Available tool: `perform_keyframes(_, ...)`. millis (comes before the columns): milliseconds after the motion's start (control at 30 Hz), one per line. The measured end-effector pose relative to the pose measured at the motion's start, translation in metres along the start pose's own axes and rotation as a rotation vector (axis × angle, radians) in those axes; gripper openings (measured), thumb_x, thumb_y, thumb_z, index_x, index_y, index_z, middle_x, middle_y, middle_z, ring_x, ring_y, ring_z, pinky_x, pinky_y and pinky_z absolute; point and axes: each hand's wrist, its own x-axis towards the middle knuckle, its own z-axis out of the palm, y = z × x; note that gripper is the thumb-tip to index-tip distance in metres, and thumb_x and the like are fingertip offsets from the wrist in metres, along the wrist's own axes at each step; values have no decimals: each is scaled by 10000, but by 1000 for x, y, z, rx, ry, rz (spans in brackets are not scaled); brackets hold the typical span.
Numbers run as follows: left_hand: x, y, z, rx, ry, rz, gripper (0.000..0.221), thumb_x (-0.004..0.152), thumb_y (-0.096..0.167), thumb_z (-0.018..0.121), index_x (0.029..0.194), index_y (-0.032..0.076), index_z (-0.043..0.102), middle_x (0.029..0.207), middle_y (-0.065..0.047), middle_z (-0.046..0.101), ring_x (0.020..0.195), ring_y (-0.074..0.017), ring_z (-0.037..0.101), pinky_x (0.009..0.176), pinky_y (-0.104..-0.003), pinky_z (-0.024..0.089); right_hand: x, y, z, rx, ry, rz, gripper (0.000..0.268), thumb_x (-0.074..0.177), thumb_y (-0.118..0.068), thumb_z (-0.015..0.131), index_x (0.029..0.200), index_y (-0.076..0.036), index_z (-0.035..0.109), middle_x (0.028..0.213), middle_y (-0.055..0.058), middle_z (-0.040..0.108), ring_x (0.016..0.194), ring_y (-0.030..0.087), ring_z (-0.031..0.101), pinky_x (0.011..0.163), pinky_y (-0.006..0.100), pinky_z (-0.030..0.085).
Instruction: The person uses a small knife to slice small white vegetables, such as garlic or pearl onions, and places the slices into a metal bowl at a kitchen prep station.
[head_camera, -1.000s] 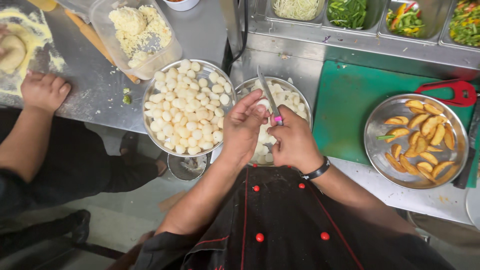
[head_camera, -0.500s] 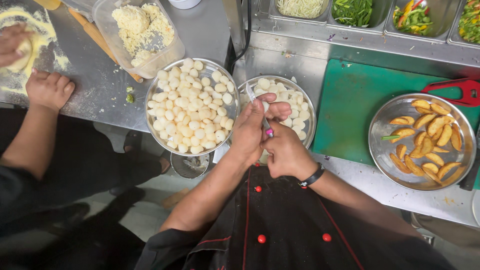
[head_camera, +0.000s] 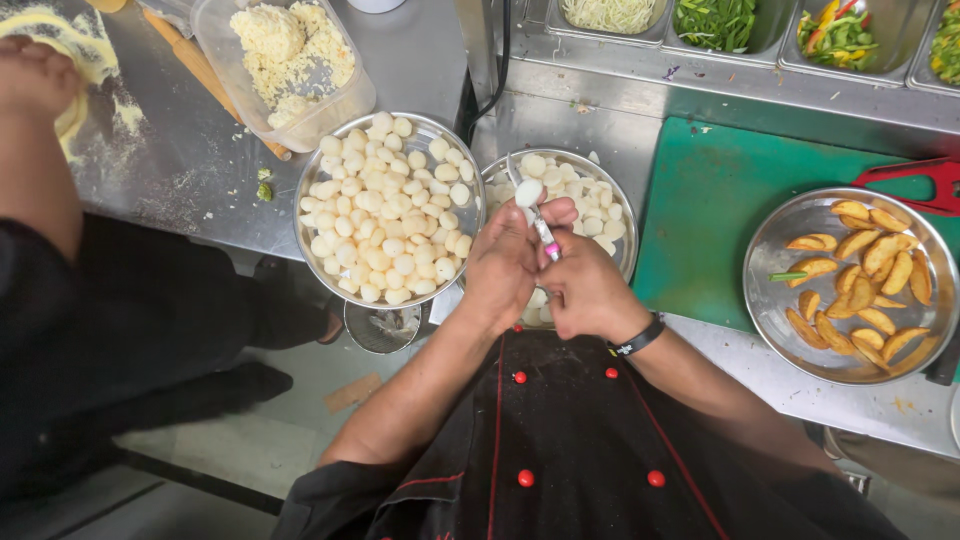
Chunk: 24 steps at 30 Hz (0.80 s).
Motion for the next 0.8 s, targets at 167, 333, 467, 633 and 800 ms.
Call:
perform_keyframes(167,-1,3,8,46,-53,-8,508,1122,328,397,1476,-36,413,1348,-216,628,1224,-298,625,1077,-418,520,-9,-4,12,10,-13,-13,166,546,37,621,702,-2,665,842,125,580,719,311,601,590,391,463)
perform_keyframes(333,2,1,-2,59,52,-138,770,987,604,376,1543,106,188,1476,-217,552,1297,-278,580,965,-393,478,-13,-7,11,-83,-46,-38,154,501,11,646,652,-11,666,832,144,593,781,371,608,618,433,474)
perform_keyframes(467,6,-8,-20,371,279,-153,789,1013,562,430,1509,-51,403,1485,-216,485,1301,-298,535,1019,-414,505,-20,-10,-5,-203,-12,0,222,519,-52,714,740,-31,720,943,155,627,786,363,645,654,433,525)
perform_keyframes(633,-1,13,-62,1422,186,430,475,1072,348,569,1340,-43,585,1405,-249,587,1328,-403,555,1145,-464,437,-22,5,-17,-365,-95,465,503,599,-129,775,1070,-30,630,941,39,730,861,334,692,697,453,549)
perform_keyframes(800,24,94,-107,2027,463,600,414,843,86,634,1252,28,666,1253,-192,655,1154,-399,586,994,-497,475,-27,4,-19,-626,-100,323,193,606,-185,762,783,-108,757,1001,96,624,782,353,671,664,478,547)
